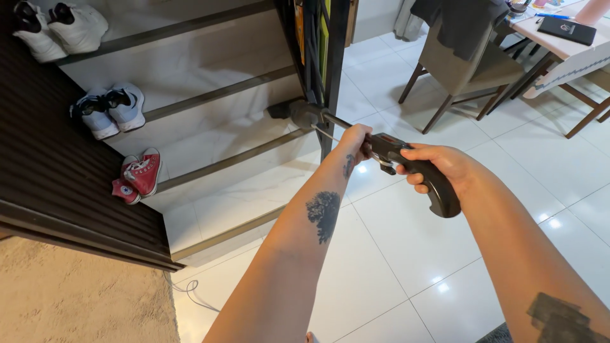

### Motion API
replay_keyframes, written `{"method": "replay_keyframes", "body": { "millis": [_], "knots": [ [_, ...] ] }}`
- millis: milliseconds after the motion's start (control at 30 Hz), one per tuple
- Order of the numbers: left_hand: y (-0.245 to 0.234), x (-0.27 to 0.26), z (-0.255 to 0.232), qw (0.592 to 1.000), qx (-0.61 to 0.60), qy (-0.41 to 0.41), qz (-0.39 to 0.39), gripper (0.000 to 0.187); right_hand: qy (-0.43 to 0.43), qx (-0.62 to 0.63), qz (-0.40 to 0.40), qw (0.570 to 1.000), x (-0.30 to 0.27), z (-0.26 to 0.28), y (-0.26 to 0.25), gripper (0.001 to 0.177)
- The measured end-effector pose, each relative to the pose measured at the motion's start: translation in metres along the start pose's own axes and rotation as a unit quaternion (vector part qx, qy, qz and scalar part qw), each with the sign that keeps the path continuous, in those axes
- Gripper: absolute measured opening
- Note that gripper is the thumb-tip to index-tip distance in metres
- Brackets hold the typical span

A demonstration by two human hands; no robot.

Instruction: The person vacuums the wooden stairs and then moves to the tiled floor, cleaning around the dining furniture using a vacuum cleaner.

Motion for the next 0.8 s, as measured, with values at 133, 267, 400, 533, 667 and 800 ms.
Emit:
{"method": "replay_keyframes", "body": {
  "millis": [133,267,400,533,667,800],
  "knots": [
    [-0.008,-0.023,0.008,0.999,0.031,-0.01,-0.018,0.012,0.011,0.003,-0.037,0.999,-0.008,-0.022,0.017,0.046],
    [-0.033,-0.051,0.013,0.998,0.05,-0.019,-0.041,0.011,-0.011,-0.008,-0.048,0.999,-0.017,-0.045,0.066,0.048],
    [-0.055,-0.091,0.015,0.996,0.035,-0.002,-0.086,0.011,-0.011,-0.033,-0.045,0.998,-0.038,-0.053,0.115,0.062],
    [-0.059,-0.129,0.027,0.993,0.012,0.043,-0.106,0.013,-0.009,-0.053,-0.052,0.997,-0.082,-0.059,0.143,0.07],
    [-0.05,-0.159,0.027,0.991,-0.024,0.098,-0.09,0.017,-0.041,-0.061,-0.024,0.997,-0.118,-0.056,0.159,0.065],
    [-0.034,-0.217,0.023,0.983,-0.055,0.127,-0.117,0.011,-0.056,-0.065,0.017,0.996,-0.139,-0.053,0.183,0.06]
  ]
}}
Point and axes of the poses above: each hand's wrist, its own x-axis towards the middle knuckle, its own y-axis out of the palm, z = x × y, the point moved 5 cm from there along x, towards the middle knuckle, and after that the axes turned 9 degrees about z, right-handed, at the moved point
